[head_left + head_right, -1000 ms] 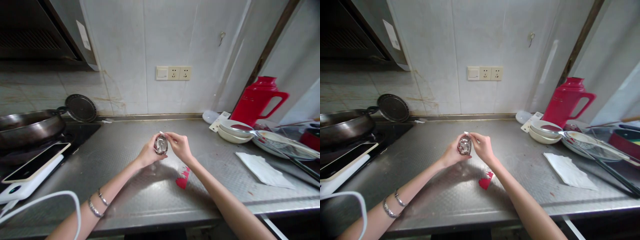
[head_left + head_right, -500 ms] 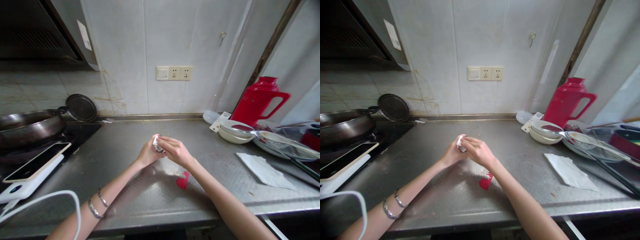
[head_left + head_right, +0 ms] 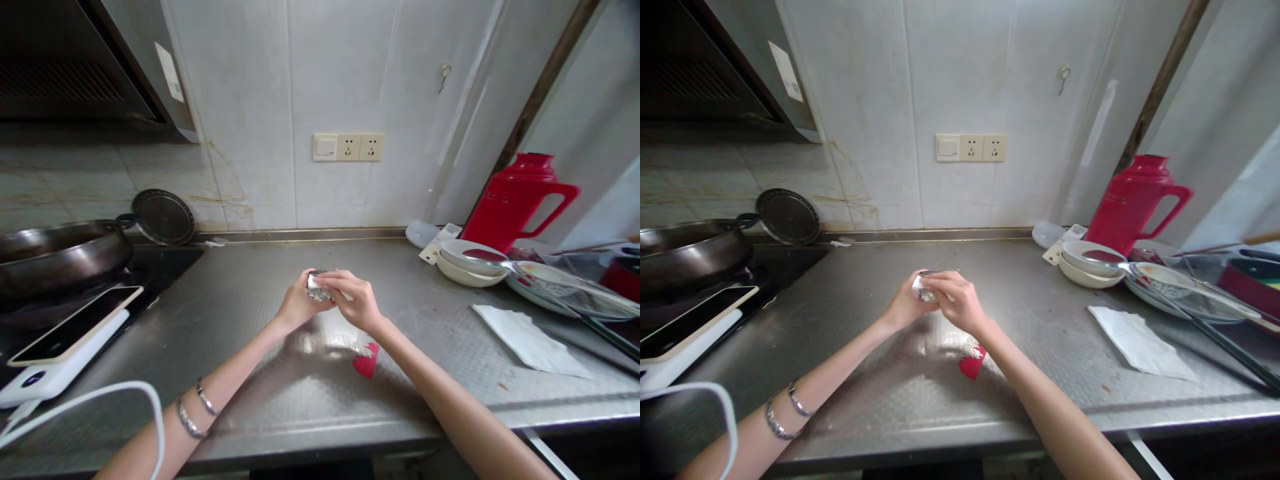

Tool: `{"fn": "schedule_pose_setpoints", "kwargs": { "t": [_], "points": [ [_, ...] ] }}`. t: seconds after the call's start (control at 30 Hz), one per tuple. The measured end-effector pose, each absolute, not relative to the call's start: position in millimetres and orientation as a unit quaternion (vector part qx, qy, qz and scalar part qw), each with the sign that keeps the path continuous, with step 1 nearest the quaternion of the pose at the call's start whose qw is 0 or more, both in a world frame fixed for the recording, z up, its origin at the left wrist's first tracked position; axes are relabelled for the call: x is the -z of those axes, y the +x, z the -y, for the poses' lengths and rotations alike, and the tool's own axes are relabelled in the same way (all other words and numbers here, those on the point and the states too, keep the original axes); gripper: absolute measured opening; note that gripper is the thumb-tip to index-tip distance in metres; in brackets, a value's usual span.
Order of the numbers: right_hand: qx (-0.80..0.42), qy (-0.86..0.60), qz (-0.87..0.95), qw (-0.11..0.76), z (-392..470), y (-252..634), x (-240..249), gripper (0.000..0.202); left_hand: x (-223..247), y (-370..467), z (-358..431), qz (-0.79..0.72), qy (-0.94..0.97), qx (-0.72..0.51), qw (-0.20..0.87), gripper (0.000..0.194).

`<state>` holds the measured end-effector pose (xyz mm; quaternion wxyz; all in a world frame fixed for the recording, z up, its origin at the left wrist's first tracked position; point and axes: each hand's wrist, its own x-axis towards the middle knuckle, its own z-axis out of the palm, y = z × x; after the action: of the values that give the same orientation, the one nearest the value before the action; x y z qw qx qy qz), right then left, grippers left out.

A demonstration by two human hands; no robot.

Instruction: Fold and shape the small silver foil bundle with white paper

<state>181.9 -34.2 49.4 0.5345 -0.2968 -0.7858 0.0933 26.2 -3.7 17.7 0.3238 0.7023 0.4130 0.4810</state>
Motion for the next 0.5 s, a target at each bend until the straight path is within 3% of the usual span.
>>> {"fn": "schedule_pose_setpoints", "kwargs": {
  "t": [0.1, 0.2, 0.3, 0.5],
  "points": [
    [-0.103, -0.385, 0.682, 0.613, 31.0, 184.1, -52.7, 0.023, -22.5, 28.9, 8.4, -0.4, 0.687, -0.489, 0.358, 0.072],
    [-0.125, -0.421, 0.657, 0.612, 27.3, 185.2, -50.9, 0.023, -27.3, 30.7, 14.2, -0.396, 0.677, -0.479, 0.394, 0.072],
    [-0.139, -0.393, 0.696, 0.585, 27.3, 182.4, -46.7, 0.022, -31.7, 31.2, 17.5, -0.399, 0.664, -0.463, 0.431, 0.067],
    [-0.093, -0.302, 0.726, 0.611, 32.5, 178.5, -45.2, 0.02, -34.3, 32.3, 17.0, -0.407, 0.631, -0.468, 0.466, 0.062]
  ]
}}
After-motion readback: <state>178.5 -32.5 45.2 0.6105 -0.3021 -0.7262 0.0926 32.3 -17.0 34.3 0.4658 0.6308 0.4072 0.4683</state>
